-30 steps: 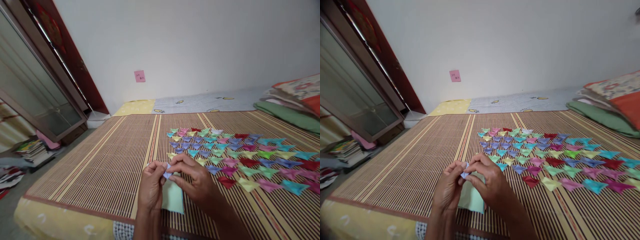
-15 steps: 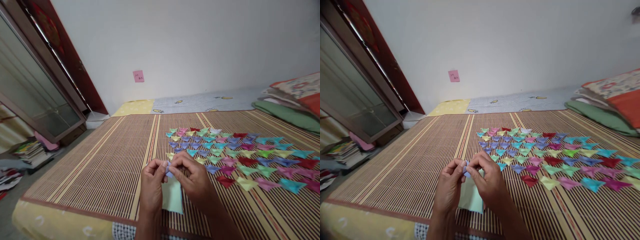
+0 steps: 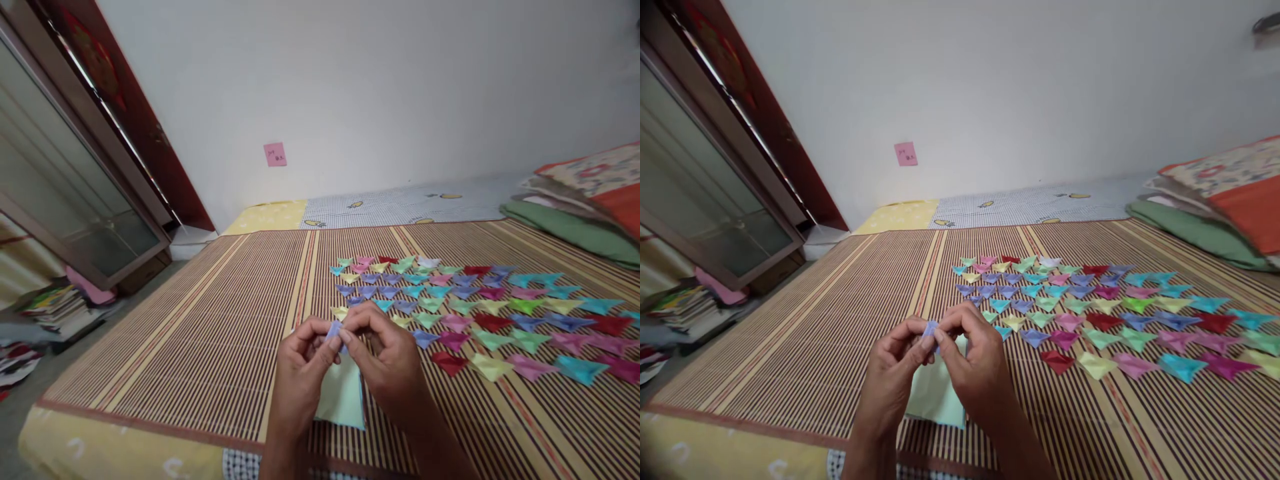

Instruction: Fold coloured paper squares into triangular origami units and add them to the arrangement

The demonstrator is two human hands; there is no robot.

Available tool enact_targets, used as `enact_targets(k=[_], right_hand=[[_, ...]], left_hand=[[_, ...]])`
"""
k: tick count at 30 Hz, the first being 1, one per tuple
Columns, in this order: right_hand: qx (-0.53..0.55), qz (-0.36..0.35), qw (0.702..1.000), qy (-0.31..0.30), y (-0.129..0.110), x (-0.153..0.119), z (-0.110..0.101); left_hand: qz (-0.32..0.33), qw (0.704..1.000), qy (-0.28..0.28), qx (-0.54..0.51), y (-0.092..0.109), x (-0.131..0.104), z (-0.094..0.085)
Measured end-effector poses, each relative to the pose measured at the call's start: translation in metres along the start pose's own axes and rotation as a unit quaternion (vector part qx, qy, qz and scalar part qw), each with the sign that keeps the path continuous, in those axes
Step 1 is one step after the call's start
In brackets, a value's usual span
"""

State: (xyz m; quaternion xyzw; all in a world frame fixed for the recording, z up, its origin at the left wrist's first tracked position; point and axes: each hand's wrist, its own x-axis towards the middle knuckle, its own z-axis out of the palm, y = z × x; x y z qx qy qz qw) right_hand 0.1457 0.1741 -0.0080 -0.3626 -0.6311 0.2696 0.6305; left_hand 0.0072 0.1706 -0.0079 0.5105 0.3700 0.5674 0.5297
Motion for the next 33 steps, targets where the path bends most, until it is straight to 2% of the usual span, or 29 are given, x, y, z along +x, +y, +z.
enact_targets(k=[10,15,17,26,30,33], right_hand=[[0.014,0.027,1.0,0.005,0.001,-0.003,0.0],[0.036,0.136,0.99,-0.021,0.005,-0.002,-0.001],[0.022,0.153,0.987,-0.044,0.005,-0.002,-0.002],[-0.004,0.122,0.992,-0.041,0.002,-0.003,0.0],[-0.043,0.106,0.993,-0.031,-0.001,-0.003,-0.001],[-0.048,0.105,0.991,-0.071,-0.002,-0.002,-0.006]], left_hand=[[0.014,1.0,0.025,0.006,-0.007,0.001,0.0],[0.027,0.998,0.055,-0.002,-0.01,0.002,0.003],[0.032,0.997,0.065,-0.007,-0.011,0.002,0.004],[0.034,0.996,0.079,-0.008,-0.011,0.001,0.007],[0.015,0.998,0.068,-0.008,-0.011,0.001,0.007],[0.001,0.998,0.062,-0.022,-0.014,0.001,0.004]])
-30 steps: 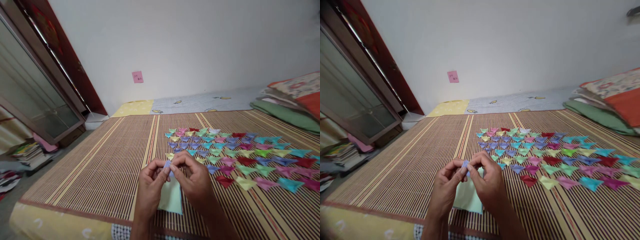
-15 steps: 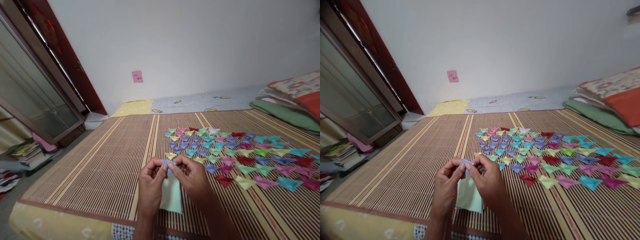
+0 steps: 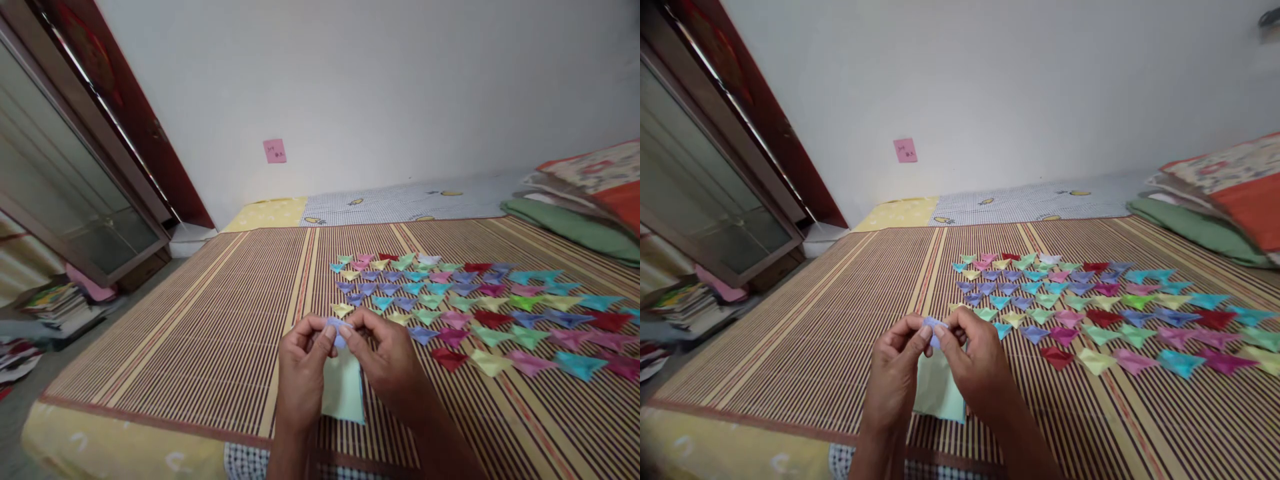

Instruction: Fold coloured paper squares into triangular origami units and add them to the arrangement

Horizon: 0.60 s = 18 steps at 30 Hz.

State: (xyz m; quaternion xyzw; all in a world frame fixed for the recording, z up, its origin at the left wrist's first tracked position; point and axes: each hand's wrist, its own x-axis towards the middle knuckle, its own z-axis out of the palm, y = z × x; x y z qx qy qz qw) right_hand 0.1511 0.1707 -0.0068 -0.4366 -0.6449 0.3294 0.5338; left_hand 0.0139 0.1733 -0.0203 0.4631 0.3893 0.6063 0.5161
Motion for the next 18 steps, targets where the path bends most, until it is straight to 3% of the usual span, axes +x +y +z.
enact_targets(k=[3,10,14,18], right_hand=[[0.012,-0.012,0.999,-0.044,0.001,0.001,-0.005],[-0.003,-0.039,0.999,-0.009,-0.005,0.0,-0.004],[-0.008,-0.012,1.0,0.025,-0.001,-0.001,0.001],[0.051,0.027,0.998,0.01,0.009,-0.002,0.0]], left_hand=[[-0.015,1.0,0.0,-0.015,-0.002,0.001,-0.004],[-0.004,1.0,-0.031,0.0,0.001,0.002,-0.004],[-0.006,0.999,-0.038,0.009,0.004,0.001,-0.003],[-0.045,0.997,-0.058,-0.027,0.006,0.001,-0.006]])
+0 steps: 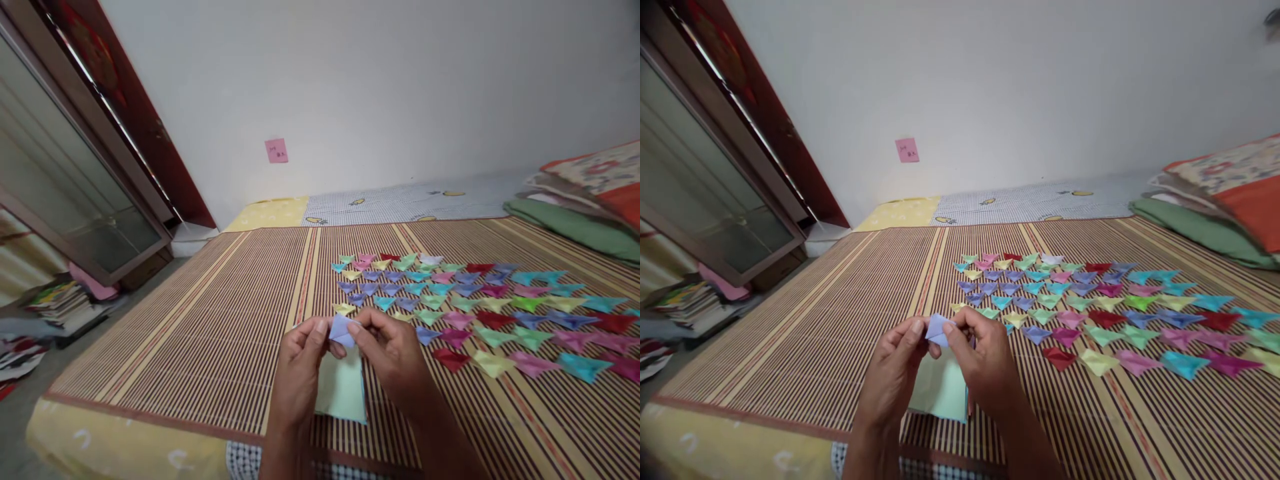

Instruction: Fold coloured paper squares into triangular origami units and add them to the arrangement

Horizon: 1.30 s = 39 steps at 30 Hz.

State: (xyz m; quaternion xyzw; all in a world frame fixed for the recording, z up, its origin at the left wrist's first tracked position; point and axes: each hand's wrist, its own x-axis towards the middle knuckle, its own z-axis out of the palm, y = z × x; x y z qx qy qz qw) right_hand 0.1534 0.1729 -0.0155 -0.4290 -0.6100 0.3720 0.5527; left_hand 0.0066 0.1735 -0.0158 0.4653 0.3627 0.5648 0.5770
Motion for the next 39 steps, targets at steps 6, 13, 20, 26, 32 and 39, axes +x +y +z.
enact_targets(k=[6,13,20,26,32,39], right_hand=[[0.007,0.017,0.997,-0.075,0.001,0.002,-0.008],[-0.069,0.006,0.996,-0.05,-0.001,0.003,-0.008],[-0.036,0.005,0.998,-0.057,0.001,0.005,-0.008],[-0.046,-0.019,0.998,-0.025,0.004,0.005,-0.004],[-0.169,-0.096,0.978,0.082,0.004,0.002,0.003],[-0.003,-0.004,0.999,-0.045,0.002,0.006,-0.001]], left_hand=[[-0.009,1.0,-0.016,0.01,-0.001,0.003,-0.007],[-0.011,0.999,-0.006,0.049,0.0,0.004,-0.007],[-0.019,1.0,0.004,0.006,0.0,0.005,-0.006],[-0.012,1.0,0.0,0.01,0.003,0.001,-0.003],[0.002,0.999,0.015,0.034,0.002,0.001,0.005],[0.003,0.997,0.079,-0.008,-0.002,0.003,0.001]])
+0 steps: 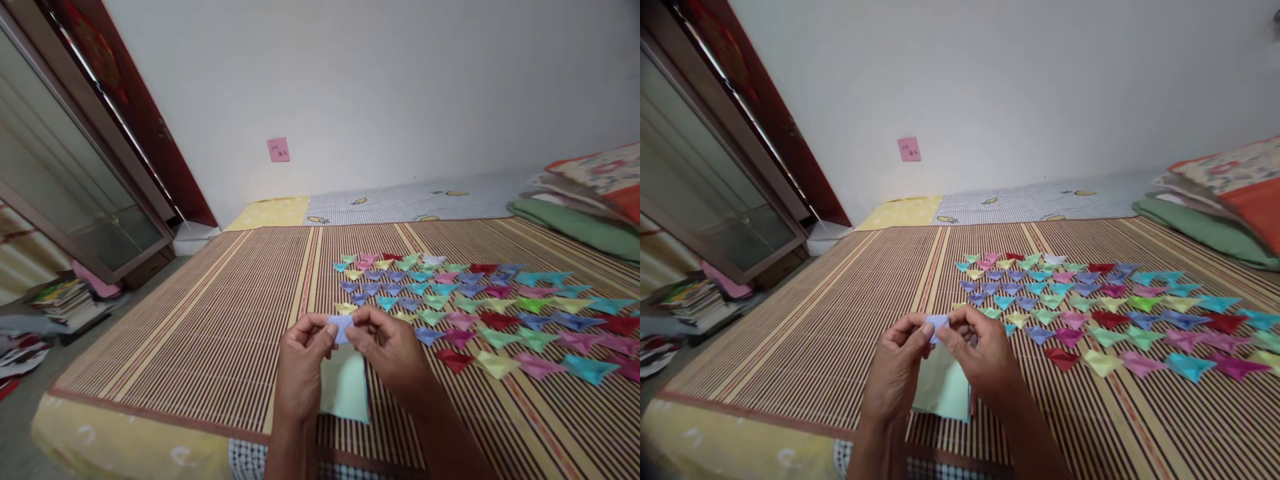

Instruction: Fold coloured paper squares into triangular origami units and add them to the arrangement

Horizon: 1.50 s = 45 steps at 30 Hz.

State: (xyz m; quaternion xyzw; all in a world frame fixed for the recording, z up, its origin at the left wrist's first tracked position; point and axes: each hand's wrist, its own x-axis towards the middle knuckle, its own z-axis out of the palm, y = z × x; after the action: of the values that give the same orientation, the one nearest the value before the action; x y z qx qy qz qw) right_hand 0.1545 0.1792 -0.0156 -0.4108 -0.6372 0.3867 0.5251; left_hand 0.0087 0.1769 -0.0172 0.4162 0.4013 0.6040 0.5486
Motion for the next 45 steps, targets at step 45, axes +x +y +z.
enact_targets(k=[45], right_hand=[[-0.041,-0.037,0.995,0.08,-0.014,-0.008,0.005]], left_hand=[[0.003,0.998,-0.06,0.031,0.013,-0.005,0.001]])
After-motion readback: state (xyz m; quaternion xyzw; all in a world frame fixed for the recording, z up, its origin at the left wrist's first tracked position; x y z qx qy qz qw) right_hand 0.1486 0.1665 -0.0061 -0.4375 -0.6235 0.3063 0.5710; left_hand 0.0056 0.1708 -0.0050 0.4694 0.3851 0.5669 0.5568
